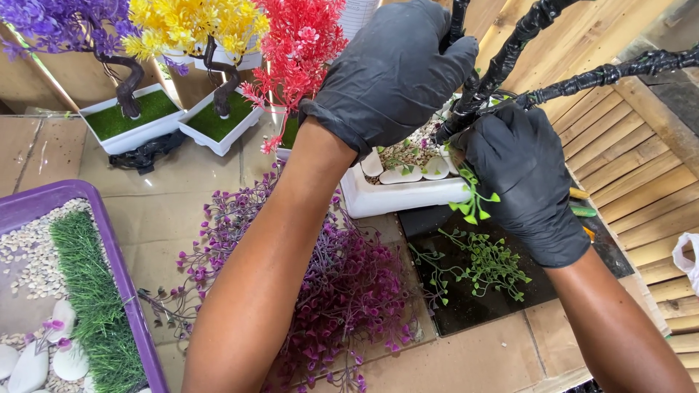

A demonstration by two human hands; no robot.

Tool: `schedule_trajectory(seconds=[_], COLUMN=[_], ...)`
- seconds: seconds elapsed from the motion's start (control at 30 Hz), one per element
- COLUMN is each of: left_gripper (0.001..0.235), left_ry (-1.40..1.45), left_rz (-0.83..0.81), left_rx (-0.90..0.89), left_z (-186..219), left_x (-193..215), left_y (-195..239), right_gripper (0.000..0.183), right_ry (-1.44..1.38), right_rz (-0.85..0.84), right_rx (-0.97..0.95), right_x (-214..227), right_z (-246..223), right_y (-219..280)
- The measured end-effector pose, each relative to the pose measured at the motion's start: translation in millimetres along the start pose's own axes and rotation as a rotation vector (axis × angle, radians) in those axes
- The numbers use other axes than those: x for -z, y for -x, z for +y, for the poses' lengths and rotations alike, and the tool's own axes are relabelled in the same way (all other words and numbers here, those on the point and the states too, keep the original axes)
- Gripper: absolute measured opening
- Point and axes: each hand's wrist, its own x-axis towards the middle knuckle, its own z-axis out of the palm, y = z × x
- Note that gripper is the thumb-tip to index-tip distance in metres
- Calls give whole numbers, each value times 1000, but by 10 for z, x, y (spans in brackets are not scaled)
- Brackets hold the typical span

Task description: The person arranges artificial green vines and purple flowers around the base of a black bonsai tree in a white rectangular pot. They use their gloved hands to position the plants among white stones and small pebbles, occasionally adjusting the branches of the tree to create a decorative display.

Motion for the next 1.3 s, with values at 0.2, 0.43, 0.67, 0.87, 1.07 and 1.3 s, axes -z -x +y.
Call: schedule_trajectory(seconds=[0.2, 0.43, 0.67, 0.87, 1.07, 1.3], left_gripper=[28, 25, 26, 22, 25, 24], left_ry=[42, 44, -11, -11, -2, 28], left_rz=[11, 36, 50, 78, 63, 48], left_rx=[-28, -74, -16, -31, -25, -25], left_z=[53, 35, 66, 65, 70, 66], left_x=[55, 43, 18, 14, 10, 26], left_y=[9, 13, 8, 17, 13, 16], right_gripper=[21, 8, 14, 20, 21, 25], right_ry=[92, 14, -8, -29, -34, 133], right_rz=[-17, 40, 41, 15, 8, -60], right_rx=[44, 44, 10, -25, 12, 70], right_x=[-130, -21, 38, 30, 21, -90], right_z=[90, 31, 2, 6, 64, 156], right_y=[58, 42, 27, 38, 50, 31])
